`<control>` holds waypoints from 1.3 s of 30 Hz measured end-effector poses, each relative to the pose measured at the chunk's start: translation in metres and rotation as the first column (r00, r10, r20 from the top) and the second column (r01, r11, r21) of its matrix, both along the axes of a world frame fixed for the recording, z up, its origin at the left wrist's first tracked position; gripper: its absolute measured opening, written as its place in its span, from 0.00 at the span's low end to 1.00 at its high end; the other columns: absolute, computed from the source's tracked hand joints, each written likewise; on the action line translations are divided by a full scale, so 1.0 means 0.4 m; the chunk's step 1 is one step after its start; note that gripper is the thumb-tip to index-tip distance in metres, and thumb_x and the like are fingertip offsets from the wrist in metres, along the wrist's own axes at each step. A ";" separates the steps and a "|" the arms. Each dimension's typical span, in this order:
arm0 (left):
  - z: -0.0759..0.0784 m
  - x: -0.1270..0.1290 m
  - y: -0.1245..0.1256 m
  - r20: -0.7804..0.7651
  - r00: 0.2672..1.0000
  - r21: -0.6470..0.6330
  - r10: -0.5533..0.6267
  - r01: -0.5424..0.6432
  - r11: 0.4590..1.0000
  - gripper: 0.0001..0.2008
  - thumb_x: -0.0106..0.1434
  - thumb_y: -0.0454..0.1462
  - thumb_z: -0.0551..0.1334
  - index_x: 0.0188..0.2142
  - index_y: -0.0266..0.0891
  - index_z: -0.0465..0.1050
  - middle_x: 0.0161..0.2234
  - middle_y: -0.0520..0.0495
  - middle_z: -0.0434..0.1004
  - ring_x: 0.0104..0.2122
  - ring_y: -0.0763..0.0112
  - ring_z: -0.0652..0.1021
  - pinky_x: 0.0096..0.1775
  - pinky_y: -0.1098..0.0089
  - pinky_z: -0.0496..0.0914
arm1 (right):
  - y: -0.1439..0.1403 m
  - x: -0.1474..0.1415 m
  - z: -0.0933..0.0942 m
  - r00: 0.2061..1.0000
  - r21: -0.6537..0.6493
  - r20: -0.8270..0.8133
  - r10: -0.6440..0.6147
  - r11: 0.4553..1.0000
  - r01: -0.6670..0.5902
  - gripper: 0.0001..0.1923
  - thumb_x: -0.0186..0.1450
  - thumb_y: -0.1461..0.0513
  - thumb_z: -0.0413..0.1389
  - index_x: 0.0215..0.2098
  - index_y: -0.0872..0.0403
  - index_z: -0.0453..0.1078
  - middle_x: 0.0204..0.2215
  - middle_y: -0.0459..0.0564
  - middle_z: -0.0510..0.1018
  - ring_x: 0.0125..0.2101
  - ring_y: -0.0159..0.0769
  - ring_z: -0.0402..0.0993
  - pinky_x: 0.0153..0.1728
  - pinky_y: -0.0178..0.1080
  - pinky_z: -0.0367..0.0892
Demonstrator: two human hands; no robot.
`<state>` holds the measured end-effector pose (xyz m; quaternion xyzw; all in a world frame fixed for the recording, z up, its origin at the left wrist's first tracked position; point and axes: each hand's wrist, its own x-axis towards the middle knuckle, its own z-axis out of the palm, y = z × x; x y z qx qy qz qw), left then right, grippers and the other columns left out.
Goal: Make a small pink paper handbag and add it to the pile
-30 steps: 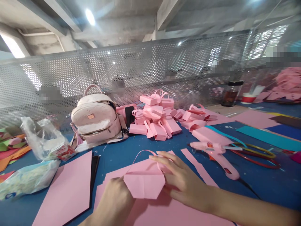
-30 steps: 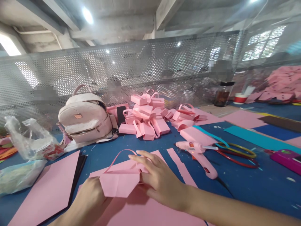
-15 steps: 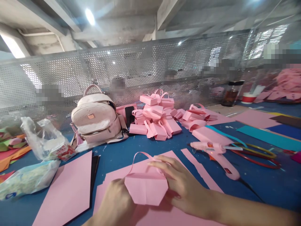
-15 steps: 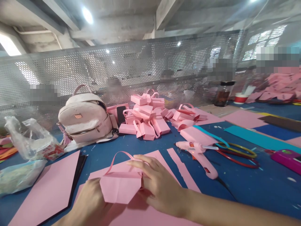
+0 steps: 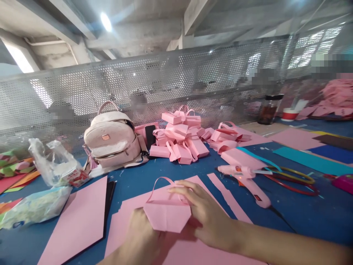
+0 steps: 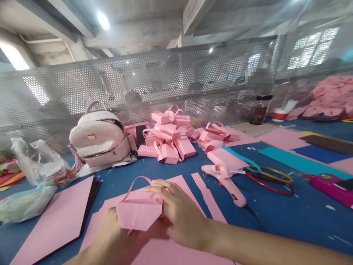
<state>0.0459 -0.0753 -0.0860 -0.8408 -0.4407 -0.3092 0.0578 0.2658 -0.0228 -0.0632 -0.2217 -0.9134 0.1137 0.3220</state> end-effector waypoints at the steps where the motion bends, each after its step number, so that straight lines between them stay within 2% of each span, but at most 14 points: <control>1: 0.008 0.006 -0.004 0.004 1.000 -0.009 0.010 -0.010 1.000 0.07 0.71 0.41 0.60 0.41 0.44 0.76 0.36 0.49 0.80 0.32 0.69 0.80 0.34 0.70 0.75 | 0.000 0.001 0.000 1.000 -0.019 0.000 0.003 1.000 -0.003 0.41 0.54 0.70 0.59 0.65 0.53 0.57 0.60 0.57 0.70 0.64 0.47 0.60 0.63 0.50 0.59; 3: 0.023 0.023 -0.008 0.015 0.999 -0.019 0.033 -0.033 0.999 0.07 0.68 0.38 0.60 0.35 0.43 0.75 0.26 0.51 0.77 0.24 0.71 0.78 0.27 0.74 0.72 | 0.001 0.004 -0.001 1.000 -0.066 0.015 -0.007 0.998 0.008 0.41 0.56 0.65 0.64 0.66 0.53 0.58 0.60 0.58 0.70 0.63 0.49 0.60 0.63 0.51 0.60; 4: 0.031 0.033 -0.010 0.018 0.999 -0.024 0.045 -0.044 0.999 0.06 0.67 0.37 0.60 0.34 0.43 0.75 0.24 0.52 0.76 0.23 0.71 0.77 0.27 0.74 0.71 | 0.002 0.005 -0.002 1.000 -0.092 0.021 -0.018 0.996 0.020 0.41 0.56 0.63 0.66 0.66 0.53 0.58 0.60 0.58 0.70 0.63 0.49 0.60 0.63 0.50 0.60; 7: 0.056 0.066 -0.013 0.017 0.998 -0.050 0.068 -0.067 0.996 0.05 0.64 0.36 0.60 0.36 0.43 0.76 0.27 0.50 0.78 0.25 0.69 0.79 0.29 0.73 0.73 | 0.004 0.010 -0.006 0.999 -0.141 0.019 -0.040 0.989 0.043 0.42 0.56 0.61 0.68 0.66 0.52 0.58 0.60 0.58 0.69 0.63 0.50 0.60 0.62 0.50 0.61; 12: 0.070 0.091 -0.006 -0.008 0.997 -0.107 0.072 -0.072 0.992 0.08 0.63 0.35 0.60 0.40 0.44 0.76 0.33 0.49 0.82 0.29 0.67 0.81 0.32 0.72 0.74 | -0.006 0.011 0.004 0.998 -0.115 -0.071 -0.002 0.993 -0.007 0.37 0.56 0.68 0.62 0.63 0.51 0.62 0.59 0.57 0.71 0.61 0.49 0.62 0.60 0.51 0.63; 14: 0.063 0.085 0.005 -0.039 0.996 -0.127 0.083 -0.088 0.988 0.10 0.61 0.33 0.59 0.40 0.42 0.77 0.33 0.48 0.83 0.28 0.67 0.81 0.31 0.73 0.72 | -0.008 0.012 0.009 0.996 -0.092 -0.086 -0.005 0.996 -0.003 0.35 0.56 0.69 0.61 0.62 0.51 0.63 0.58 0.56 0.72 0.61 0.48 0.63 0.59 0.49 0.63; 19: 0.075 0.046 0.030 -0.153 0.971 -0.233 0.186 -0.218 0.948 0.11 0.61 0.30 0.58 0.34 0.42 0.80 0.32 0.47 0.85 0.30 0.65 0.82 0.31 0.75 0.71 | 0.017 0.021 0.000 0.997 -0.045 -0.054 -0.050 0.998 0.048 0.28 0.61 0.58 0.65 0.58 0.53 0.67 0.57 0.59 0.71 0.60 0.50 0.62 0.59 0.50 0.62; 22: 0.097 0.017 0.033 -0.256 0.939 -0.317 0.230 -0.307 0.897 0.10 0.61 0.31 0.61 0.35 0.42 0.82 0.35 0.45 0.86 0.32 0.60 0.84 0.32 0.72 0.72 | 0.036 0.031 -0.010 0.999 -0.003 -0.046 -0.017 1.000 0.016 0.21 0.60 0.66 0.61 0.53 0.53 0.71 0.58 0.58 0.69 0.61 0.49 0.60 0.60 0.50 0.61; 25: 0.111 -0.005 0.025 -0.336 0.910 -0.382 0.243 -0.367 0.848 0.10 0.61 0.32 0.61 0.33 0.39 0.83 0.33 0.40 0.85 0.32 0.54 0.84 0.32 0.67 0.73 | 0.042 0.036 -0.010 0.999 0.012 -0.034 0.022 1.000 -0.021 0.19 0.56 0.69 0.59 0.46 0.53 0.73 0.59 0.57 0.68 0.61 0.50 0.58 0.61 0.52 0.59; 28: 0.120 -0.013 0.013 -0.338 0.920 -0.432 0.197 -0.338 0.836 0.14 0.61 0.31 0.60 0.40 0.43 0.84 0.39 0.42 0.86 0.37 0.55 0.84 0.38 0.66 0.74 | 0.040 0.036 -0.005 0.997 0.026 -0.010 0.083 0.996 -0.082 0.18 0.57 0.69 0.59 0.46 0.54 0.74 0.59 0.56 0.68 0.62 0.49 0.57 0.62 0.51 0.58; 31: 0.125 -0.009 0.005 -0.297 0.944 -0.458 0.145 -0.274 0.845 0.23 0.58 0.27 0.60 0.48 0.51 0.81 0.49 0.50 0.83 0.46 0.61 0.82 0.44 0.69 0.73 | 0.039 0.031 -0.005 0.992 0.039 0.002 0.129 0.991 -0.129 0.19 0.58 0.69 0.57 0.48 0.54 0.73 0.58 0.55 0.70 0.61 0.47 0.58 0.62 0.49 0.58; 33: 0.124 -0.005 0.003 -0.279 0.951 -0.463 0.133 -0.255 0.849 0.27 0.57 0.25 0.59 0.50 0.53 0.79 0.52 0.52 0.81 0.48 0.61 0.81 0.45 0.70 0.73 | 0.038 0.028 -0.009 0.990 0.050 0.002 0.140 0.989 -0.140 0.19 0.59 0.70 0.56 0.48 0.55 0.73 0.58 0.56 0.70 0.61 0.46 0.59 0.62 0.50 0.58; 36: 0.115 -0.010 0.007 -0.274 0.951 -0.448 0.145 -0.260 0.855 0.25 0.59 0.26 0.60 0.51 0.51 0.79 0.52 0.50 0.81 0.49 0.57 0.80 0.47 0.65 0.73 | 0.037 0.028 -0.016 0.990 0.066 0.001 0.140 0.988 -0.140 0.19 0.62 0.70 0.54 0.51 0.55 0.71 0.59 0.56 0.70 0.61 0.46 0.58 0.62 0.51 0.59; 39: 0.104 -0.034 0.025 -0.275 0.946 -0.415 0.171 -0.277 0.867 0.17 0.64 0.30 0.61 0.48 0.47 0.81 0.49 0.46 0.83 0.46 0.54 0.81 0.45 0.61 0.74 | 0.031 0.031 -0.019 0.995 0.072 -0.011 0.101 0.992 -0.100 0.18 0.64 0.70 0.53 0.52 0.55 0.69 0.63 0.58 0.65 0.64 0.47 0.55 0.63 0.53 0.57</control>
